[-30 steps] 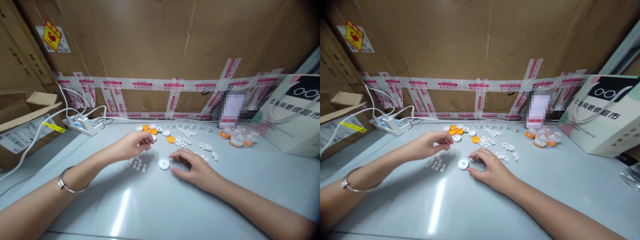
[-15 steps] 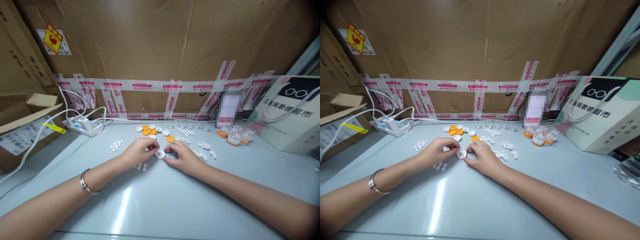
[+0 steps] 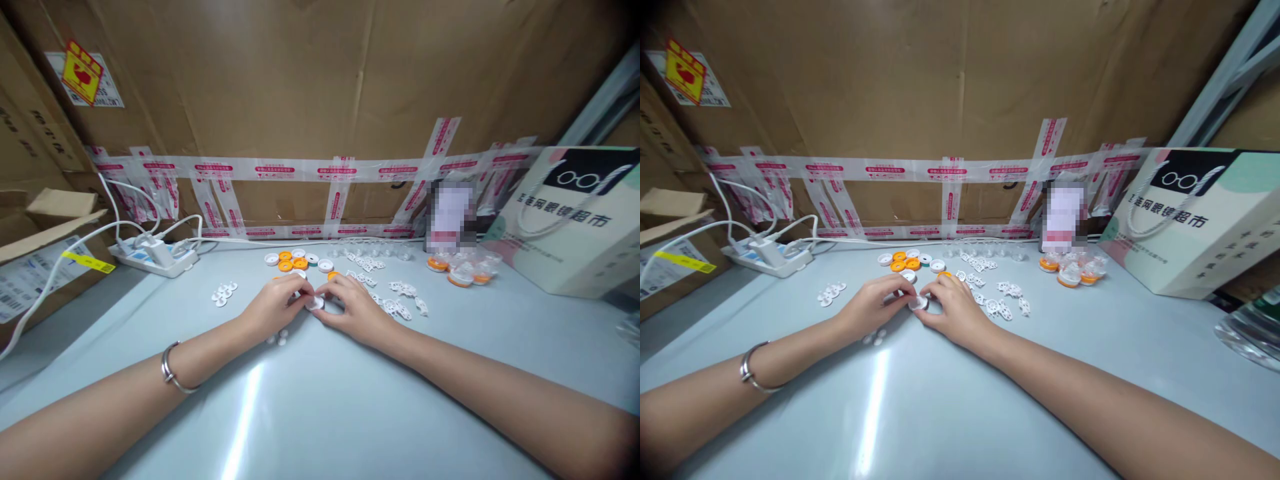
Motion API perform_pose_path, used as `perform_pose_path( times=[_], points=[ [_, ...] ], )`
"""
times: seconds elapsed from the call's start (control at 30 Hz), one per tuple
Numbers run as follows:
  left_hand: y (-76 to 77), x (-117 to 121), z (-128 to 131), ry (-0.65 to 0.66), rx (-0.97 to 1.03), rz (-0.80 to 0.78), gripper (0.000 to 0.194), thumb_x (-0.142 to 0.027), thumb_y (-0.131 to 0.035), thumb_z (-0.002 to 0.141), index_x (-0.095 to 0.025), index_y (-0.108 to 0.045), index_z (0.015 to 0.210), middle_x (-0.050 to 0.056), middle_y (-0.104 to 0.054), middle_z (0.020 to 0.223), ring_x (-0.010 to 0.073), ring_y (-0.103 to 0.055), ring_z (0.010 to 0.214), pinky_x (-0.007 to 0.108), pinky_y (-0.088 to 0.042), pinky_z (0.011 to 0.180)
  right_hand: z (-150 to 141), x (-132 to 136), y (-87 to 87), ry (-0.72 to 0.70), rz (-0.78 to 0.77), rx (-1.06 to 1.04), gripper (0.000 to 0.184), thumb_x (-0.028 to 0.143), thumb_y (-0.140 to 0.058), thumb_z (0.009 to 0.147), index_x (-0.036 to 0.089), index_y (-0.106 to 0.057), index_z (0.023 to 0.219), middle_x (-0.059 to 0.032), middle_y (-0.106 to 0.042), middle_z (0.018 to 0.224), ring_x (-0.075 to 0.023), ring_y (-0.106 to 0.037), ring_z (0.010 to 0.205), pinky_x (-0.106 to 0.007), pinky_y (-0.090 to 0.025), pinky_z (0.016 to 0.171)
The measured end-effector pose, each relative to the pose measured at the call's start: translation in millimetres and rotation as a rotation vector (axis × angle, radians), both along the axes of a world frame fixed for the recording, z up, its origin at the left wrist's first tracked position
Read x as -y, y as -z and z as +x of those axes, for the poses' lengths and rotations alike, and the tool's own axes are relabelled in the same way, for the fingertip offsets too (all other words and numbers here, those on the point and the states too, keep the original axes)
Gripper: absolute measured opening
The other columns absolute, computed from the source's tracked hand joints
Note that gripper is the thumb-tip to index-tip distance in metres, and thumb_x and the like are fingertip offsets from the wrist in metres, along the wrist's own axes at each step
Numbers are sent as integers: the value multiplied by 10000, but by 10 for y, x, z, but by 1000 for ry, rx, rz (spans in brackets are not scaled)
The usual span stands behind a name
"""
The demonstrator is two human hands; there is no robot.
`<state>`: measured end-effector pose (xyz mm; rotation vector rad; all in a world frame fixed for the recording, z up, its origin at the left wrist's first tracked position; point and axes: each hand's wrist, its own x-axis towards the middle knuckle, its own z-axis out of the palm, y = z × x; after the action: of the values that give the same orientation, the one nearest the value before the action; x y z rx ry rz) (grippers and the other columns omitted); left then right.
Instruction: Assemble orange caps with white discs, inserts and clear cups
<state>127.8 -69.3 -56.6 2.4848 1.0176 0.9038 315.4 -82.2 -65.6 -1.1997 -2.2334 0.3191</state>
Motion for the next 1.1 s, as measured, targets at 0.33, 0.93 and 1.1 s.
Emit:
perform_pose_path(
  times=[0.33,0.93,1.1],
  points=[
    [40,-24,2,63,-78,92,140,-120,-494,832,-177,-617,797,19,-628,769,135,-571,750,237,-437,710,0,-5,-14,-40,-17,-10,187,317,-612,769,211,-624,922,-38,-570,846,-186,-525,861,-332,-407,796],
    [-169,-7,-156,186,-263,153,218,-119,-468,853,-178,-667,919,40,-671,904,147,-606,855,256,-471,801,119,24,-52,-216,7,-197,154,138,-566,781,190,-648,900,-51,-675,931,-160,-612,884,-301,-478,817],
    [-101,-15,-156,169,-290,148,220,-119,-494,842,-187,-677,942,39,-675,932,140,-625,835,234,-493,763,123,4,2,-250,9,-202,166,114,-535,797,189,-673,848,-53,-686,890,-148,-631,840,-279,-503,779]
  ],
)
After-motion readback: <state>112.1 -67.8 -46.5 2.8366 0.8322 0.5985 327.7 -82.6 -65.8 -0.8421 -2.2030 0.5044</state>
